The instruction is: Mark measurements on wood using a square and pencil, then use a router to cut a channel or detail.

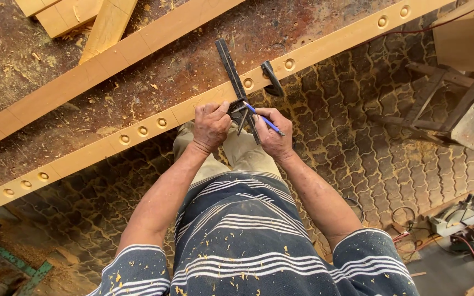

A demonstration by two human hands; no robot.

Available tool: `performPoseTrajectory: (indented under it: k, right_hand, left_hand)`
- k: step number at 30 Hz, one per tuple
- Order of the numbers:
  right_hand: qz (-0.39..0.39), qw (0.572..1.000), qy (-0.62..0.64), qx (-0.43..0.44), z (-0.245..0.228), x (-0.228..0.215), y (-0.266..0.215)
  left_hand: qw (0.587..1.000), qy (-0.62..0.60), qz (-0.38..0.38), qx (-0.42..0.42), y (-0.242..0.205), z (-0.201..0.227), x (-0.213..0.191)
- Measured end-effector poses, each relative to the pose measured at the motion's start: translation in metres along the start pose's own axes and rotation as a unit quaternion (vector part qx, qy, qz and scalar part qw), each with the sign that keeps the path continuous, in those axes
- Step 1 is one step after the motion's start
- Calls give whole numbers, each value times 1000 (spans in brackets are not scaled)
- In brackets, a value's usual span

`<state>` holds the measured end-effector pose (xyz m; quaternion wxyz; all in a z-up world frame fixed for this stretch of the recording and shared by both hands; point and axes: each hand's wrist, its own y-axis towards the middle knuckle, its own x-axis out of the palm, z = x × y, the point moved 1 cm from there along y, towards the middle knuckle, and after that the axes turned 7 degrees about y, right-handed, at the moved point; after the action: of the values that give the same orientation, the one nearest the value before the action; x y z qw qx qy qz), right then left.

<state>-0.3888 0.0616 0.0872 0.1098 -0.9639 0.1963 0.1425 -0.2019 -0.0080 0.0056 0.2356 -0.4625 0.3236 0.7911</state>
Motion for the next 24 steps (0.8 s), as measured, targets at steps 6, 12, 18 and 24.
performPoseTrajectory:
  k: [6,12,18,24]
  right_hand:
    - [-45,990,-72,-111,-4,12,20]
    - [-111,963,-178,-171,-2,23,35]
    - [-134,945,-215,-208,2,31,48]
    - [-132,939,-197,-247,-1,36,52]
  left_hand:
    - [1000,-27,-7,-6,2,1,-3]
    - [1000,-12,4,-6,-1,0,-4]
    - [1000,-10,8,-7,-2,-3,3]
    - [1000,-14,-3,-12,-2,-2,-1]
